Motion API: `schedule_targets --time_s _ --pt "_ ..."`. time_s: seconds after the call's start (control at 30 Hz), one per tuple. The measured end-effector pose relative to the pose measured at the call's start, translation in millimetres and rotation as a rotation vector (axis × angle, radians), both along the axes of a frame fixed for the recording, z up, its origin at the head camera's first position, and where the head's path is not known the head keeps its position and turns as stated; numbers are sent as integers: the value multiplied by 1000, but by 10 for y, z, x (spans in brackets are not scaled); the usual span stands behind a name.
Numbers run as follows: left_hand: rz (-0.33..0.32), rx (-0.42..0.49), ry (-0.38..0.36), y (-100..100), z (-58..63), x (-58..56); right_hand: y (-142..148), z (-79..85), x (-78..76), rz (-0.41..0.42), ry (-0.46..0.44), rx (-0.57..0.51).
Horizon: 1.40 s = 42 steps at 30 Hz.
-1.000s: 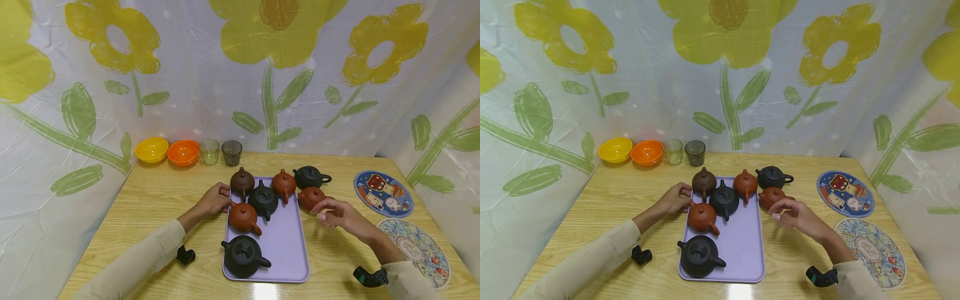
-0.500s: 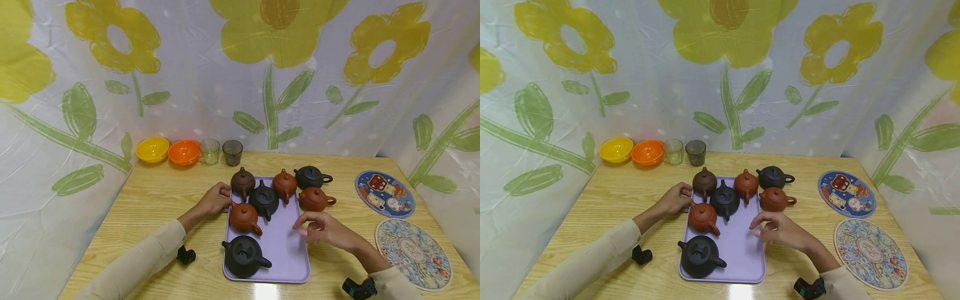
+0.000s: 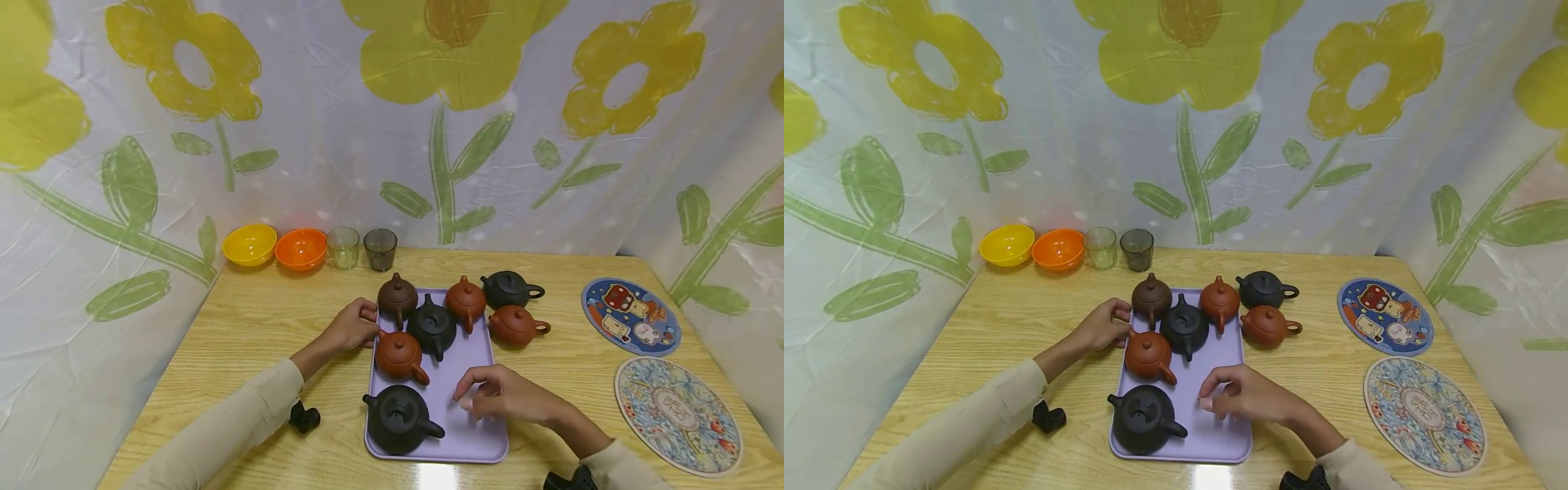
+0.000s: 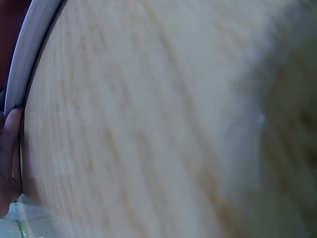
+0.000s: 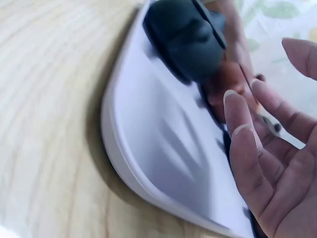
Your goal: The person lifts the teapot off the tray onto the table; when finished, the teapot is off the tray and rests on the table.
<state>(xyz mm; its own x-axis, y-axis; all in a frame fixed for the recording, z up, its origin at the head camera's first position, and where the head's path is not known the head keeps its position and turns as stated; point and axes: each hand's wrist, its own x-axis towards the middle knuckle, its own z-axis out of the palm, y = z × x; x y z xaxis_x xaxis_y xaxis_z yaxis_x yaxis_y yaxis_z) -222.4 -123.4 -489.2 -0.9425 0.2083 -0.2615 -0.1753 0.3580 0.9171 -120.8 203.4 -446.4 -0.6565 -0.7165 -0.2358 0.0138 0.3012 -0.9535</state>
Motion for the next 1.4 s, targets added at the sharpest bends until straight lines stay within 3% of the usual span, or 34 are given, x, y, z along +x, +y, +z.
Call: schedule_targets --time_s 0.1,0.53,0.73,1.4 --pt "1 -1 -1 4 -8 -3 -82 -21 25 6 -26 25" --pt "0 -2 -4 14 4 -4 -360 -131 107 27 36 43" --pt "4 -12 -10 11 -1 -14 -450 -157 143 25 12 62" --pt "8 -6 -2 19 11 -5 -562 -167 208 37 -19 90"
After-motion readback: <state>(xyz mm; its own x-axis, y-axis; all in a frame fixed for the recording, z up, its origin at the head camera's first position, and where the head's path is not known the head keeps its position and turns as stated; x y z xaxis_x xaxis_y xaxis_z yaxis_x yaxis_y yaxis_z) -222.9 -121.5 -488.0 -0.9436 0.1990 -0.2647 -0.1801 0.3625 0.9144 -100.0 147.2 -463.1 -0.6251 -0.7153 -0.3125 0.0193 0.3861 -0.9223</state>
